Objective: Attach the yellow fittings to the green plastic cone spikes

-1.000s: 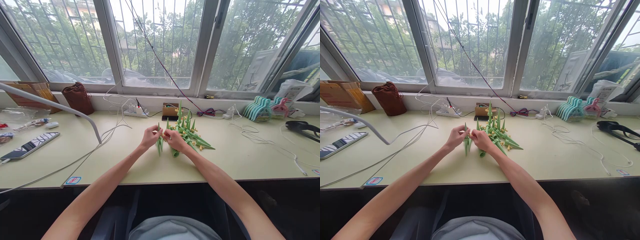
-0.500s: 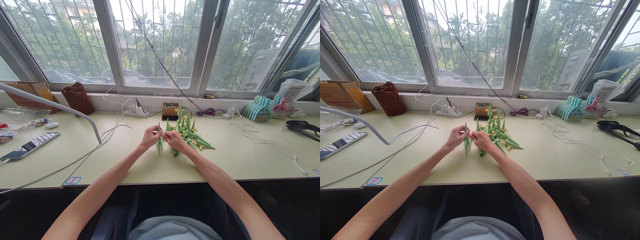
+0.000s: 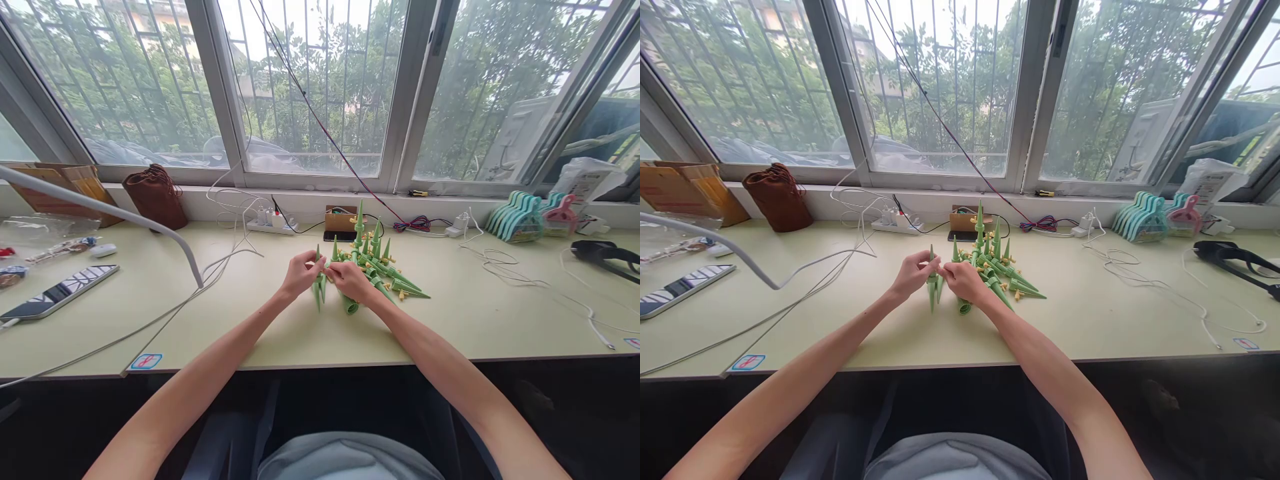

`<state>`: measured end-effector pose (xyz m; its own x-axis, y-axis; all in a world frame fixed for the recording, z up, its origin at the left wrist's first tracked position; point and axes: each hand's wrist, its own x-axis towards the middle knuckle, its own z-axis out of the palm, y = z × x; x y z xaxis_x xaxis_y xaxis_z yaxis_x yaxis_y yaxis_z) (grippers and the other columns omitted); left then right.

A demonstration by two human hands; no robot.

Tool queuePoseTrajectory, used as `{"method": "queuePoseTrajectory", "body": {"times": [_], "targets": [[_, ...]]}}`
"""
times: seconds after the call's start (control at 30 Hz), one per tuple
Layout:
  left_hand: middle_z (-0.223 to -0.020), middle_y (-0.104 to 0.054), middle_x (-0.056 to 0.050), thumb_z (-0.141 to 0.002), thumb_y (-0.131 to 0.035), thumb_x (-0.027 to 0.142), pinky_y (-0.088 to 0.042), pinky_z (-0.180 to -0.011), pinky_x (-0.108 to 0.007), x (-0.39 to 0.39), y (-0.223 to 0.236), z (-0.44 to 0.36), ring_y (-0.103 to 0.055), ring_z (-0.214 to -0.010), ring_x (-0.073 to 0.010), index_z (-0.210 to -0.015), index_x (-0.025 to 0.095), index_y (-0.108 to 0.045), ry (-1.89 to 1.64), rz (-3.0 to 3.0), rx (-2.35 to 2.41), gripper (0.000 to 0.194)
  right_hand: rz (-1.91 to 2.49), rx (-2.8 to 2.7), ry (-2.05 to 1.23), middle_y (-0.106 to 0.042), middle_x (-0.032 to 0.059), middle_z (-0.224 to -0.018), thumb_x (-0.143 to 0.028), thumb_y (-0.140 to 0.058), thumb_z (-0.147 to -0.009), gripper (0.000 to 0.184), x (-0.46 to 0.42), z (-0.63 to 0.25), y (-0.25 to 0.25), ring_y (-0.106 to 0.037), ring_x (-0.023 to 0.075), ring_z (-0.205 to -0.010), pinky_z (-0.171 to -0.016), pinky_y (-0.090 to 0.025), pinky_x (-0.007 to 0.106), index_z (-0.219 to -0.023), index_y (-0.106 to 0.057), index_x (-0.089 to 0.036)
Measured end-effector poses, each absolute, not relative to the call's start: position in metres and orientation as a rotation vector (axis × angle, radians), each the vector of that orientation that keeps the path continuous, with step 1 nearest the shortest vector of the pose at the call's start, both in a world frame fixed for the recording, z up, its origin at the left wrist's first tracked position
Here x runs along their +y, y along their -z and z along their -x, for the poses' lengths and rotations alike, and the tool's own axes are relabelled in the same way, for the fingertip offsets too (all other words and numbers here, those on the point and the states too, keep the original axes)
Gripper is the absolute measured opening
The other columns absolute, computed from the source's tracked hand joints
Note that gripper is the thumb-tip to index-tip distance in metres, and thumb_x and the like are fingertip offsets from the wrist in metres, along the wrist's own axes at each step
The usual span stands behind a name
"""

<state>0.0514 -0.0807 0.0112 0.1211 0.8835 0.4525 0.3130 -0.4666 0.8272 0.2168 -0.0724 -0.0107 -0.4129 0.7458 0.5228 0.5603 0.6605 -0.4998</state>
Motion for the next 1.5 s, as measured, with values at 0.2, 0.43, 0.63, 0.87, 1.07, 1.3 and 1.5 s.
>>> {"method": "queuePoseTrajectory", "body": {"times": [0.2,0.43,0.63,0.87,1.07,1.3,1.5], "targets": [[-0.07,-0.06,-0.001,-0.081,-0.061,0.05,-0.04,-0.047,-0.021,-0.0814,-0.0115,-0.0531,-0.055,-0.056,-0.0108,-0.076,0.015,-0.063,-1.346,-1.837,1.157,0.036,1.019,-2.078,-0.357,-0.045,-0.002,-0.053,-0.043,-0.04,-0.098,0.047,-0.0711,-0.217,0.0124,-0.034,0.0107,-0.052,-0.054,-0.024,0.026,-0.057,-0.04,-0.019],[-0.07,-0.059,-0.002,-0.083,-0.06,0.051,-0.045,-0.049,-0.02,-0.0789,-0.0096,-0.0534,-0.055,-0.061,-0.0118,-0.074,0.015,-0.062,-1.374,-1.879,1.137,0.037,1.051,-1.954,-0.328,-0.04,-0.0025,-0.051,-0.045,-0.042,-0.097,0.047,-0.0696,-0.2169,0.012,-0.031,0.0111,-0.051,-0.054,-0.025,0.027,-0.057,-0.037,-0.02],[-0.062,-0.054,0.0,-0.084,-0.059,0.053,-0.041,-0.044,-0.019,-0.0804,-0.0092,-0.0555,-0.053,-0.055,-0.0107,-0.072,0.015,-0.06,-1.335,-1.871,1.124,0.04,0.991,-1.878,-0.32,-0.047,-0.0015,-0.057,-0.042,-0.043,-0.097,0.039,-0.07,-0.2173,0.0096,-0.038,0.0122,-0.055,-0.056,-0.03,0.026,-0.064,-0.044,-0.02],[-0.048,-0.047,0.005,-0.084,-0.057,0.058,-0.034,-0.037,-0.02,-0.0848,-0.0104,-0.0571,-0.043,-0.038,-0.0078,-0.073,0.018,-0.056,-1.275,-1.793,1.087,0.042,0.936,-1.919,-0.302,-0.056,0.0011,-0.067,-0.041,-0.046,-0.095,0.032,-0.0715,-0.2169,0.0073,-0.046,0.0135,-0.062,-0.062,-0.036,0.026,-0.073,-0.054,-0.019],[-0.049,-0.054,0.004,-0.084,-0.058,0.059,-0.039,-0.04,-0.023,-0.0846,-0.0103,-0.0567,-0.049,-0.038,-0.0103,-0.073,0.019,-0.053,-1.255,-1.82,1.07,0.042,0.905,-1.953,-0.291,-0.054,-0.0001,-0.067,-0.039,-0.053,-0.091,0.025,-0.0732,-0.2168,0.0062,-0.046,0.013,-0.062,-0.062,-0.037,0.026,-0.078,-0.055,-0.019],[-0.049,-0.058,0.003,-0.09,-0.045,0.065,-0.045,-0.043,-0.026,-0.0836,-0.0062,-0.0579,-0.057,-0.04,-0.0146,-0.082,0.021,-0.055,-1.217,-1.807,1.011,0.047,0.922,-1.947,-0.308,-0.056,0.0004,-0.07,-0.043,-0.056,-0.089,0.026,-0.0702,-0.2185,0.009,-0.047,0.0131,-0.063,-0.061,-0.037,0.025,-0.078,-0.054,-0.019],[-0.057,-0.062,-0.001,-0.088,-0.044,0.069,-0.049,-0.04,-0.029,-0.0857,-0.0048,-0.0608,-0.063,-0.044,-0.0186,-0.088,0.019,-0.053,-1.182,-1.692,0.892,0.051,0.932,-1.938,-0.299,-0.054,0.0,-0.069,-0.043,-0.056,-0.089,0.03,-0.0711,-0.2186,0.0068,-0.045,0.0126,-0.062,-0.06,-0.035,0.025,-0.072,-0.047,-0.02]]}}
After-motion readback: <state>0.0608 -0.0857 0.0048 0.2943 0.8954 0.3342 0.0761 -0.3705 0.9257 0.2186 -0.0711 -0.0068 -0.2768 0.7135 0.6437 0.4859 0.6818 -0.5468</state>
